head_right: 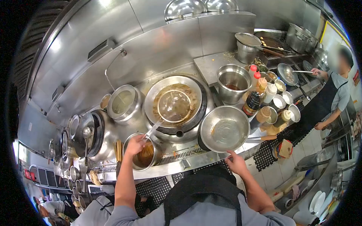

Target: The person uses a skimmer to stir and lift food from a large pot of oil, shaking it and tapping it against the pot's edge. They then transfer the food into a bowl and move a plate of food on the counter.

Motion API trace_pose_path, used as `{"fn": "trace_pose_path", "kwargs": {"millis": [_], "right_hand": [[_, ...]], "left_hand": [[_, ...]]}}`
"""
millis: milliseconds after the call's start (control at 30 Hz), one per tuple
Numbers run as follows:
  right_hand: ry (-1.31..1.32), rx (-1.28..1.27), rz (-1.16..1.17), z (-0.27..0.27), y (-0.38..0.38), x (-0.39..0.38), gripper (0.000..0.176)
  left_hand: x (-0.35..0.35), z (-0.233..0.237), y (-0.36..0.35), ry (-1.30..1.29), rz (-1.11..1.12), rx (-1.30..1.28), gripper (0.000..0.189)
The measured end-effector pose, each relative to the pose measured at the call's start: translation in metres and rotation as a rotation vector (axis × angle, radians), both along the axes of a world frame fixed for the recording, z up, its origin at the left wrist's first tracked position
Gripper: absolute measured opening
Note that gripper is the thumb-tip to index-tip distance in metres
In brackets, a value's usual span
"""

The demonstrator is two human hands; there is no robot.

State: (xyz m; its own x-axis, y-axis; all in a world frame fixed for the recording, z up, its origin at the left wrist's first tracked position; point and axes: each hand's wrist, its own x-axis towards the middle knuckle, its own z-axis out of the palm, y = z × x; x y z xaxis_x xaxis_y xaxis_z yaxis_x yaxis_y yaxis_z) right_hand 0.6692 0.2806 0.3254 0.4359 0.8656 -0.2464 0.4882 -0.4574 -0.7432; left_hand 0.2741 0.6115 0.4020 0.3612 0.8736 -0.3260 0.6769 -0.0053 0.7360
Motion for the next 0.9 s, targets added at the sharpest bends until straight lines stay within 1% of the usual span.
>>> {"fn": "trace_pose_path", "kwargs": {"millis": [33, 100, 133, 233, 267, 333, 433, 533, 633, 700, 767, 900], "right_hand": [[0.005, -0.007, -0.001, -0.002, 0.000, 0.002, 0.045], [0.013, -0.008, 0.006, -0.005, -0.001, 0.001, 0.045], [0.007, 0.005, 0.012, -0.005, 0.001, 0.003, 0.045], [0.037, 0.035, 0.023, -0.001, 0.008, 0.001, 0.045], [0.051, 0.043, 0.025, 0.002, 0.010, 0.000, 0.045], [-0.007, 0.032, 0.064, 0.005, 0.014, -0.003, 0.045], [-0.038, 0.028, 0.085, 0.010, 0.018, -0.003, 0.045], [-0.038, 0.015, 0.094, 0.009, 0.019, -0.001, 0.046], [-0.036, 0.015, 0.104, 0.003, 0.020, -0.003, 0.046], [-0.033, 0.023, 0.109, 0.003, 0.021, -0.005, 0.046], [-0.030, 0.030, 0.111, 0.006, 0.023, -0.005, 0.046], [-0.002, 0.039, 0.111, 0.007, 0.024, -0.003, 0.047]], "left_hand": [[-0.009, 0.001, 0.005, -0.028, 0.056, -0.028, 0.032], [-0.019, 0.018, 0.008, 0.057, 0.099, 0.149, 0.032], [-0.017, 0.029, 0.011, 0.093, 0.120, 0.243, 0.032], [-0.010, 0.055, 0.012, 0.277, 0.105, 0.638, 0.034], [-0.008, 0.056, 0.013, 0.291, 0.125, 0.658, 0.034], [-0.006, 0.054, 0.016, 0.322, 0.167, 0.699, 0.036], [0.001, 0.046, 0.017, 0.348, 0.215, 0.665, 0.037], [0.012, 0.034, 0.022, 0.297, 0.223, 0.630, 0.036], [0.039, 0.037, 0.027, 0.330, 0.174, 0.580, 0.036], [0.061, 0.049, 0.034, 0.396, 0.103, 0.530, 0.036], [0.087, 0.073, 0.043, 0.494, 0.007, 0.456, 0.036], [0.132, 0.119, 0.052, 0.646, -0.061, 0.403, 0.033]]}}
